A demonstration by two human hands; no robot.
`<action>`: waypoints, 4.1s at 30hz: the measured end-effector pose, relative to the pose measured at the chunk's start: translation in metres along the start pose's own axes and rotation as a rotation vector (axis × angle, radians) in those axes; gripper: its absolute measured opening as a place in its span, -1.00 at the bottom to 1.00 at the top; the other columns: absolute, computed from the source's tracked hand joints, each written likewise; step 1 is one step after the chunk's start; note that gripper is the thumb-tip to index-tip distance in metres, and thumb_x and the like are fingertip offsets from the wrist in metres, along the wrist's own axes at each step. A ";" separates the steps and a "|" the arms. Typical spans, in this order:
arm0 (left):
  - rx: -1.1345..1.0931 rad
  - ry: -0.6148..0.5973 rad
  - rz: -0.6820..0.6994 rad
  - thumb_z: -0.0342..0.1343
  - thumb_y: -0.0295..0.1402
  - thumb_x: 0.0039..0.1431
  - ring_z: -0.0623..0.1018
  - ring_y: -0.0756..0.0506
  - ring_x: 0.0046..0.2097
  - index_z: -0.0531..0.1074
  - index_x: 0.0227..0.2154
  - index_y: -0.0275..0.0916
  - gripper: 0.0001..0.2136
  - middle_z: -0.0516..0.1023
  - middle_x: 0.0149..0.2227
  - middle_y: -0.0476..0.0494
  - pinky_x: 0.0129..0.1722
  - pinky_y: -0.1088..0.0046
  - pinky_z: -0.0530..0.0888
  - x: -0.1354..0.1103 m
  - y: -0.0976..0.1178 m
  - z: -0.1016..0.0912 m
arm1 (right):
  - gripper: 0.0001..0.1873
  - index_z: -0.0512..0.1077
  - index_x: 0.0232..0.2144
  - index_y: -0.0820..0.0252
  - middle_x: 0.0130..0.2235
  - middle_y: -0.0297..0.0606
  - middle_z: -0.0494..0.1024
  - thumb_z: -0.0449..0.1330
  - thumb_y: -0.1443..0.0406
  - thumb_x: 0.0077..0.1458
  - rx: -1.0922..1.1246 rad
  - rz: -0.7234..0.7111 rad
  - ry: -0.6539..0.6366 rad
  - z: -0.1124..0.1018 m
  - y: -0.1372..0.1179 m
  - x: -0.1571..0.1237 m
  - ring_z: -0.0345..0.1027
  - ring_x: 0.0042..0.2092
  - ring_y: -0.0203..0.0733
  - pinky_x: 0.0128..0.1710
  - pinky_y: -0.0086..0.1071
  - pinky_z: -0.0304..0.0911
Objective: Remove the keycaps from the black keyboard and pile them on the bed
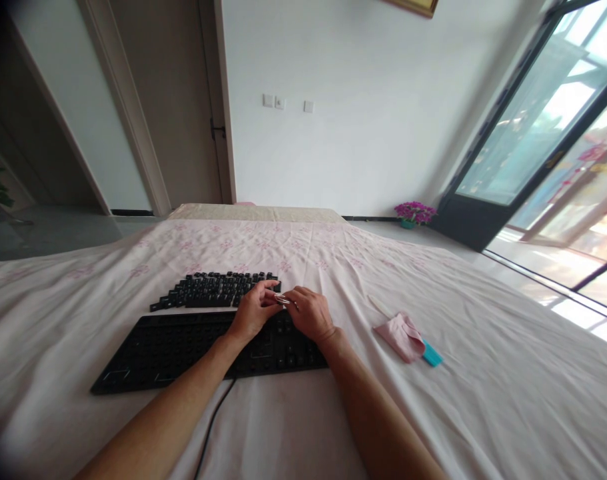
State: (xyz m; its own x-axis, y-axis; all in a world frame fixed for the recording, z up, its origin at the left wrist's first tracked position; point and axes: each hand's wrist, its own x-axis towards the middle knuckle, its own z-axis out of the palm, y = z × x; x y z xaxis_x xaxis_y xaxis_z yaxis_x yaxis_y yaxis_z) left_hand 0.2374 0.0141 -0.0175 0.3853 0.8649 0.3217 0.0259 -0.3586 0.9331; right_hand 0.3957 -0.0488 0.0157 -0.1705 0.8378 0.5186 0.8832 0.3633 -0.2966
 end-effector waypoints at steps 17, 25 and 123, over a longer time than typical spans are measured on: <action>0.197 -0.061 0.097 0.16 -0.50 0.01 0.55 0.00 -0.32 0.48 -0.19 -0.23 -0.75 0.56 -0.31 -0.07 -0.21 0.45 0.49 -0.003 0.008 0.001 | -0.82 0.53 -0.38 0.04 -0.30 -0.37 0.56 0.15 0.17 0.07 -0.068 0.508 0.106 -0.010 0.071 0.000 0.39 -0.31 -0.22 -0.34 -0.41 0.15; 0.240 -0.072 0.129 0.13 -0.54 0.01 0.55 0.00 -0.32 0.49 -0.23 -0.23 -0.77 0.57 -0.27 -0.07 -0.20 0.45 0.48 -0.004 0.007 0.001 | -0.84 0.56 -0.36 -0.01 -0.31 -0.39 0.59 0.19 0.16 0.03 -0.113 0.598 -0.056 -0.001 0.078 0.004 0.42 -0.26 -0.17 -0.35 -0.40 0.13; 0.257 -0.097 0.142 0.12 -0.42 0.09 0.55 -0.02 -0.26 0.49 -0.21 -0.18 -0.81 0.54 -0.27 -0.05 -0.18 0.46 0.47 -0.005 0.006 -0.001 | -0.81 0.57 -0.41 0.16 -0.43 -0.34 0.59 0.23 0.18 -0.04 0.475 0.335 -0.177 -0.025 0.004 0.013 0.44 -0.33 -0.20 -0.31 -0.44 0.30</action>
State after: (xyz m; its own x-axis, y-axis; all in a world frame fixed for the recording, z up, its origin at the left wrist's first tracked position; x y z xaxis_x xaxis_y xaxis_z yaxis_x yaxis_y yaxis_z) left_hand 0.2352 0.0081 -0.0129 0.4880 0.7666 0.4173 0.1928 -0.5610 0.8050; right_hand 0.4080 -0.0462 0.0412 -0.0227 0.9782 0.2063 0.6167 0.1761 -0.7672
